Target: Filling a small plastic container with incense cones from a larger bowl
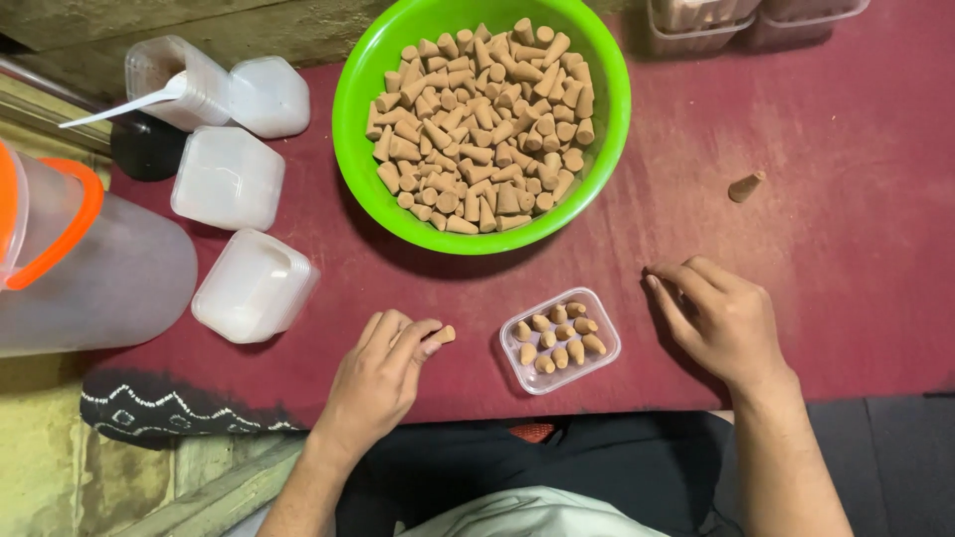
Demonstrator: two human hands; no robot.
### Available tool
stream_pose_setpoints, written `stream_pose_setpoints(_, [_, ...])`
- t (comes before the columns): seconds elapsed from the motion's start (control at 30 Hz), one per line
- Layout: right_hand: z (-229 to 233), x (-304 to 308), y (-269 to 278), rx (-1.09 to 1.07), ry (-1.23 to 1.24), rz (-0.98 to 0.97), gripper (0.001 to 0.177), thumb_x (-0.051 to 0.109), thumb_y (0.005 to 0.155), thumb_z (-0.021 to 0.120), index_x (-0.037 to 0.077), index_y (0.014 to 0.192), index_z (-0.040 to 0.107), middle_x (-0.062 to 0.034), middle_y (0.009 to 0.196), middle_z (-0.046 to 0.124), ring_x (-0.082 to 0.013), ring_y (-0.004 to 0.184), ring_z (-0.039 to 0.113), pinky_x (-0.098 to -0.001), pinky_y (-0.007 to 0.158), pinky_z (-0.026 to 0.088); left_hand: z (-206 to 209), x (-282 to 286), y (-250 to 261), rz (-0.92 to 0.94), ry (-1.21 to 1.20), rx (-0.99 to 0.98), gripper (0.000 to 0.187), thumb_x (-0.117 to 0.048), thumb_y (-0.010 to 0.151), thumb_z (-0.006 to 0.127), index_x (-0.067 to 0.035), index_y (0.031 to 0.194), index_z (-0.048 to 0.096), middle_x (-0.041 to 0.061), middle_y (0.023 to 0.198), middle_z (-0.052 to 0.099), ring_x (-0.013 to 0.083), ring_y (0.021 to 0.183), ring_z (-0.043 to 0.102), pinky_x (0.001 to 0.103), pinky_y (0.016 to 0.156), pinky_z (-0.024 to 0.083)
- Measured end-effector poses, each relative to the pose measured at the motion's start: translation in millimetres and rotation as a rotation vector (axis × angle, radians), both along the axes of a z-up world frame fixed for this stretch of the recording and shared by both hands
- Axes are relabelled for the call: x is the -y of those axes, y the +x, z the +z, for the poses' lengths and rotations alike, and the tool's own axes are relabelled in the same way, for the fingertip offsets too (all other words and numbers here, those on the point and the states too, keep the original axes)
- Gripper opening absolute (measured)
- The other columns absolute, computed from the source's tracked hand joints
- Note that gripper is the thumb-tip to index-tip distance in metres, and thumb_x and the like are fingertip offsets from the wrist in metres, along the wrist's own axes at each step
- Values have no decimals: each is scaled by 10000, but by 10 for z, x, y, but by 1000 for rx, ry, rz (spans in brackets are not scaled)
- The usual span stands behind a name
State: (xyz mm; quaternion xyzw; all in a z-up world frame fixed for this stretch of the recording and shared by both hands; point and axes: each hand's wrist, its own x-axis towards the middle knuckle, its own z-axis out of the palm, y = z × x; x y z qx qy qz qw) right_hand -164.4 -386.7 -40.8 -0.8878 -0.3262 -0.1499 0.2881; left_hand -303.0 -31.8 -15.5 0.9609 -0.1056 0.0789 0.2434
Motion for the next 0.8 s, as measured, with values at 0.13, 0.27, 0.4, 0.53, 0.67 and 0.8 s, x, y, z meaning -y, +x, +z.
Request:
stream_pose_setpoints(0.13, [-23,8,-3,5,-21,-20,97,123,1006,744,70,1086,760,-37,847,656,-195,656,597,-339,572,486,-38,-2,-35,4,117,-20,321,-328,974,688,-93,1189,649,35,900,521,216,820,523,366,548,538])
stream_pose_setpoints(0.27, [-11,12,-4,0,-16,-18,92,127,1004,741,74,1078,753,-36,816,629,-198,646,581,-343,565,473,-84,16,-37,5,99,68,172,-193,1000,663,-51,1096,665,37,864,532,206,767,506,350,505,506])
stream_pose_setpoints(0.4, [-15,14,-5,0,-13,-14,103,131,997,744,69,1077,760,-34,819,638,-189,629,581,-339,550,482,-118,47,-68,2,-75,33,119,-27,998,574,-10,1097,637,73,906,559,238,815,507,387,680,474])
stream_pose_setpoints(0.53, [-23,14,-12,-10,-14,-21,94,132,1001,739,76,1073,760,-28,825,642,-188,626,579,-341,550,471,-27,241,-81,-23,-185,111,151,-59,1053,494,-18,953,600,75,872,541,254,787,504,383,704,437])
stream_pose_setpoints(0.67, [-40,46,2,33,66,68,127,68,986,737,30,1107,736,-62,821,641,-187,641,577,-315,584,470,108,461,-88,-55,-300,173,277,-107,1078,410,-29,871,576,71,826,559,239,735,499,357,664,439])
stream_pose_setpoints(0.8, [19,23,-92,82,286,232,104,-41,969,682,-44,1072,694,-112,756,617,-188,562,499,-287,580,423,155,646,-56,-118,-359,190,353,-162,1105,342,-21,830,514,92,782,500,239,701,466,361,638,425])
